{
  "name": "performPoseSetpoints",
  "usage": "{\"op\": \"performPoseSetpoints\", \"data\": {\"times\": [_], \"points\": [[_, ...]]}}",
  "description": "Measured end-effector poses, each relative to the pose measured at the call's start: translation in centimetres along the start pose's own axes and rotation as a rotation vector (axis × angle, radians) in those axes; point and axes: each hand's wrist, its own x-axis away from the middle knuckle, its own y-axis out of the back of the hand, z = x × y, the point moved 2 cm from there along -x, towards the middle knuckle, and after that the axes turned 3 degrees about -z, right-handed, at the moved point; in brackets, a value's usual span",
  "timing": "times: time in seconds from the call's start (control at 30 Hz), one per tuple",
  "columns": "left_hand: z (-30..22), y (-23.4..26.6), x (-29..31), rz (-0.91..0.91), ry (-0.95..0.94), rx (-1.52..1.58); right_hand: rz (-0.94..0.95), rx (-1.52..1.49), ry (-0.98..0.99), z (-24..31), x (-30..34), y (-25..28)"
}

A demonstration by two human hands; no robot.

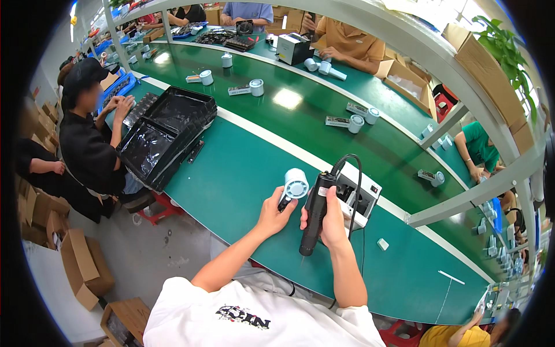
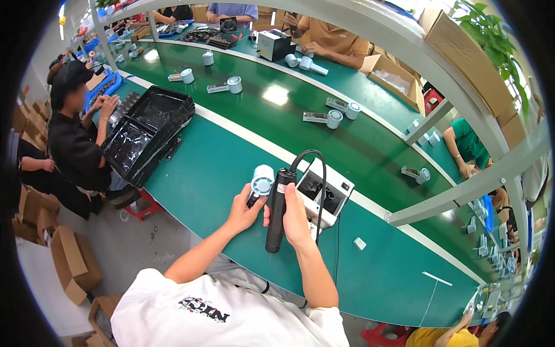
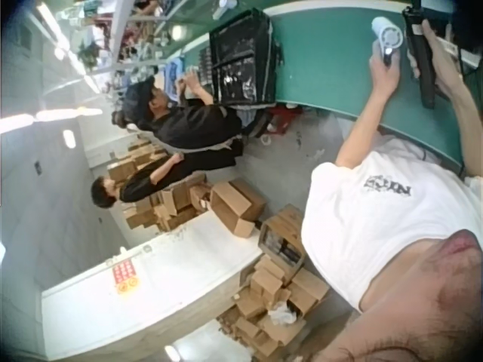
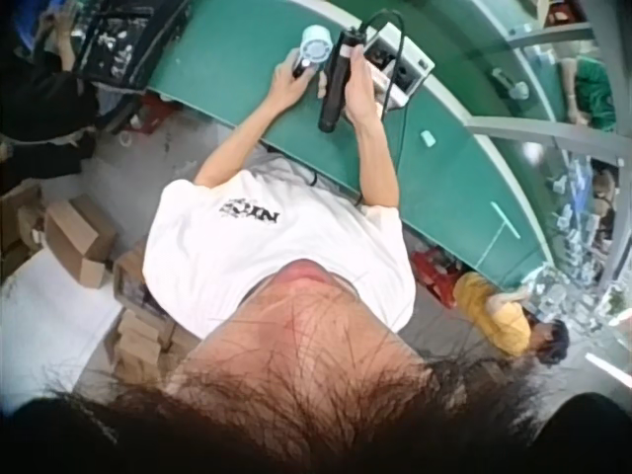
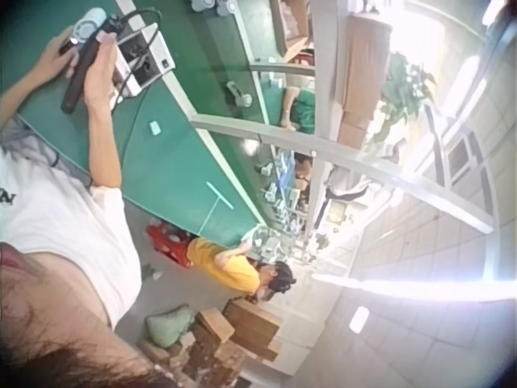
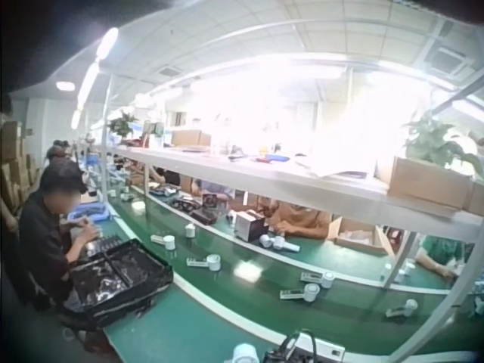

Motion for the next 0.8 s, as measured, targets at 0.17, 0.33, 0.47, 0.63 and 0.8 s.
{"op": "performPoseSetpoints", "data": {"times": [0.17, 0.33, 0.47, 0.63, 0.8], "points": [[0.0, 0.2, -0.1, -0.025, -0.003, 0.021, -0.001, -0.011, -0.06, -0.9, -0.1, -0.8], [0.2, 0.3, -0.1, -0.032, 0.031, 0.039, 0.008, 0.042, -0.097, -0.9, -0.4, -1.6], [0.3, 0.5, -0.1, -0.03, 0.024, 0.043, 0.012, 0.111, -0.094, -1.2, -0.6, -1.6], [0.0, 0.5, -0.1, -0.03, 0.021, 0.04, 0.026, 0.103, -0.072, -2.1, -1.0, -0.9], [0.4, 0.3, -0.1, -0.036, 0.012, 0.063, 0.065, 0.153, -0.071, -2.3, -1.1, -0.9]]}}
